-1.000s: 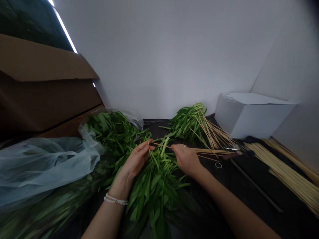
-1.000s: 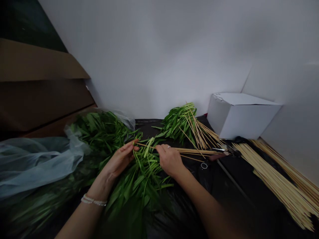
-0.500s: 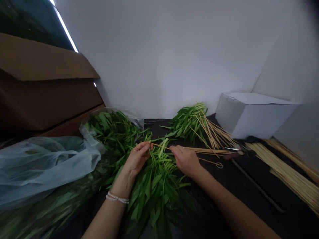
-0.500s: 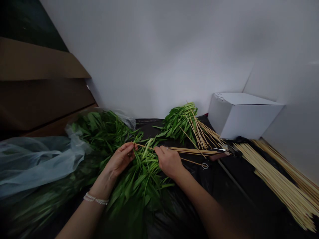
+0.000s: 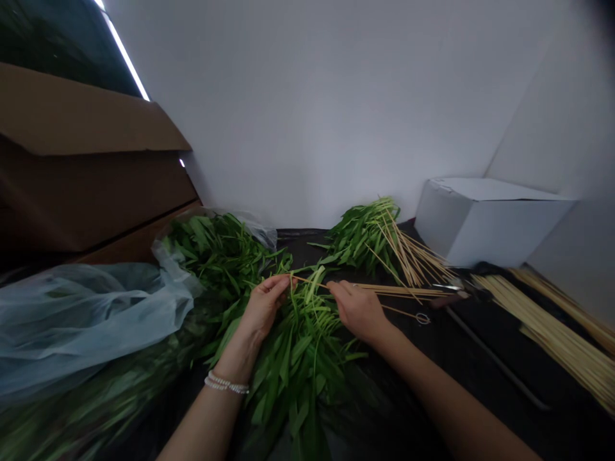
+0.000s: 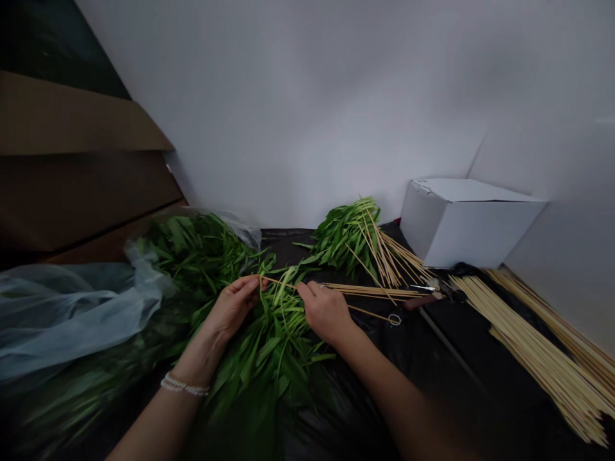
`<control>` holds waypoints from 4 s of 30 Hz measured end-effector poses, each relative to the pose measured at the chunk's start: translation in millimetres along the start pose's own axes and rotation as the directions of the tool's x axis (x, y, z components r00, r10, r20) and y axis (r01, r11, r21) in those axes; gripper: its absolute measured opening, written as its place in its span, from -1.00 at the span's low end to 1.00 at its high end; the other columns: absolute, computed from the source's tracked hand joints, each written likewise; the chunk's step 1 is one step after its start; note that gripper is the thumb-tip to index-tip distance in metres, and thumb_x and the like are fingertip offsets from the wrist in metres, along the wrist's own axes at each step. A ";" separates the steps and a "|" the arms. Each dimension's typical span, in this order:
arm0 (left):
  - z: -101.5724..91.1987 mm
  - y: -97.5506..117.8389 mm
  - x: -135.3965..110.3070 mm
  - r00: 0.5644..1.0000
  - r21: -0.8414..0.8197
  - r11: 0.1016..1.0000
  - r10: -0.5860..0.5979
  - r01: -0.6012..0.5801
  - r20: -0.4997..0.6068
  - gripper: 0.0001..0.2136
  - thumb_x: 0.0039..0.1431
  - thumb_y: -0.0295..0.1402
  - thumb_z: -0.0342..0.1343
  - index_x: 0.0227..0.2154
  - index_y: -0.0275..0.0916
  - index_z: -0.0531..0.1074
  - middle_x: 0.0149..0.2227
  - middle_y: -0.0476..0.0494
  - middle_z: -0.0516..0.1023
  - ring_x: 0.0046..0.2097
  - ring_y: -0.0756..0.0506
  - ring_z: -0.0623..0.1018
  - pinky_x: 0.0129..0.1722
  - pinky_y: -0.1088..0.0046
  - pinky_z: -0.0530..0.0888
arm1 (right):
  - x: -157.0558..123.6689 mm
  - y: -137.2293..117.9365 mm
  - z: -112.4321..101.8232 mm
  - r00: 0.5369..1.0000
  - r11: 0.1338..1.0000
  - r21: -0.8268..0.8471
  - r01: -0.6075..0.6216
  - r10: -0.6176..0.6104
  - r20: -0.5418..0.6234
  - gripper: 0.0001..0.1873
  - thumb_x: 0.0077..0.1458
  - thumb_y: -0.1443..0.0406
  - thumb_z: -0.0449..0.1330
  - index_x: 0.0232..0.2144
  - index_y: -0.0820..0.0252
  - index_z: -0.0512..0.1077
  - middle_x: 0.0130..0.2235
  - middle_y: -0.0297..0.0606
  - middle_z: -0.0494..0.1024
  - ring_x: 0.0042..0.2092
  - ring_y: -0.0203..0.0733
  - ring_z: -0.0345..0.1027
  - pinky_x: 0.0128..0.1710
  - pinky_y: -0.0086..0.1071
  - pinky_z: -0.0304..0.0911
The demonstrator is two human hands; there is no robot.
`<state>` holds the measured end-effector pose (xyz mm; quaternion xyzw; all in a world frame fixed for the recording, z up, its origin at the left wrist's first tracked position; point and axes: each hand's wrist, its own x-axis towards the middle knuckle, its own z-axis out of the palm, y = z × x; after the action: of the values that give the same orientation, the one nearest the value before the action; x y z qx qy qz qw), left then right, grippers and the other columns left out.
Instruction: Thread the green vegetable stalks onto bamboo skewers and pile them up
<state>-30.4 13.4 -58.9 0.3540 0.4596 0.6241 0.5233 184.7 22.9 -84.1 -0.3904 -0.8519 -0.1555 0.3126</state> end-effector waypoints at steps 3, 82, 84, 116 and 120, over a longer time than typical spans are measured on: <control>-0.6 -0.2 0.3 1.000 -0.005 1.000 0.014 -0.014 0.005 -0.69 -0.31 -0.29 0.46 -0.43 -0.28 0.59 -0.40 -0.09 0.64 -0.38 0.05 0.51 -0.43 0.61 0.34 | -0.2 0.2 -0.2 1.000 1.000 -0.006 0.008 -0.008 -0.011 -0.67 0.13 0.46 0.02 -0.07 0.22 0.40 -0.33 -0.28 0.48 -0.34 -0.24 0.34 -0.41 -0.37 0.06; 3.1 -8.8 -2.8 0.993 0.075 0.994 -0.081 0.074 0.088 -0.74 -0.29 -0.29 0.44 -0.48 -0.27 0.59 -0.40 -0.09 0.61 -0.38 0.01 0.52 -0.29 0.51 0.42 | -2.1 -13.8 0.5 0.995 0.999 0.049 -0.001 -0.004 0.096 -0.60 0.13 0.46 0.01 0.01 0.25 0.37 -0.25 -0.18 0.53 -0.27 -0.25 0.39 -0.34 -0.44 0.18; 4.8 -10.7 -4.3 0.988 0.085 0.993 -0.091 0.080 0.125 -0.75 -0.26 -0.29 0.43 -0.47 -0.27 0.59 -0.37 -0.11 0.62 -0.35 -0.01 0.53 -0.25 0.49 0.44 | -2.1 -15.0 0.9 0.995 0.999 0.044 -0.007 0.003 0.103 -0.60 0.13 0.46 0.01 0.01 0.23 0.37 -0.26 -0.19 0.52 -0.29 -0.26 0.39 -0.35 -0.44 0.18; 3.2 -30.3 -4.1 0.743 0.752 0.122 0.320 -0.648 0.588 -0.92 0.12 -0.35 0.17 -0.37 -0.18 0.55 -0.29 -0.13 0.56 -0.18 -0.14 0.46 -0.11 0.32 0.33 | 6.3 17.9 -10.9 0.919 0.931 0.286 -0.227 0.301 -0.253 -0.69 0.29 0.32 -0.14 -0.09 0.23 0.37 -0.21 -0.18 0.55 -0.21 -0.23 0.44 -0.21 -0.41 0.26; -0.5 -23.7 3.8 0.873 0.679 0.559 0.397 -0.475 0.283 -0.80 0.11 -0.27 0.15 -0.24 -0.23 0.52 -0.37 -0.10 0.57 -0.32 -0.08 0.50 -0.24 0.40 0.38 | 6.3 16.2 -12.2 0.931 0.942 0.268 -0.200 0.268 -0.247 -0.69 0.30 0.33 -0.14 -0.09 0.24 0.37 -0.24 -0.20 0.55 -0.25 -0.25 0.44 -0.23 -0.43 0.26</control>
<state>-23.9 17.7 -81.6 0.6651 0.5410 0.4791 0.1882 198.9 30.8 -70.4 -0.4234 -0.7584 -0.0670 0.4910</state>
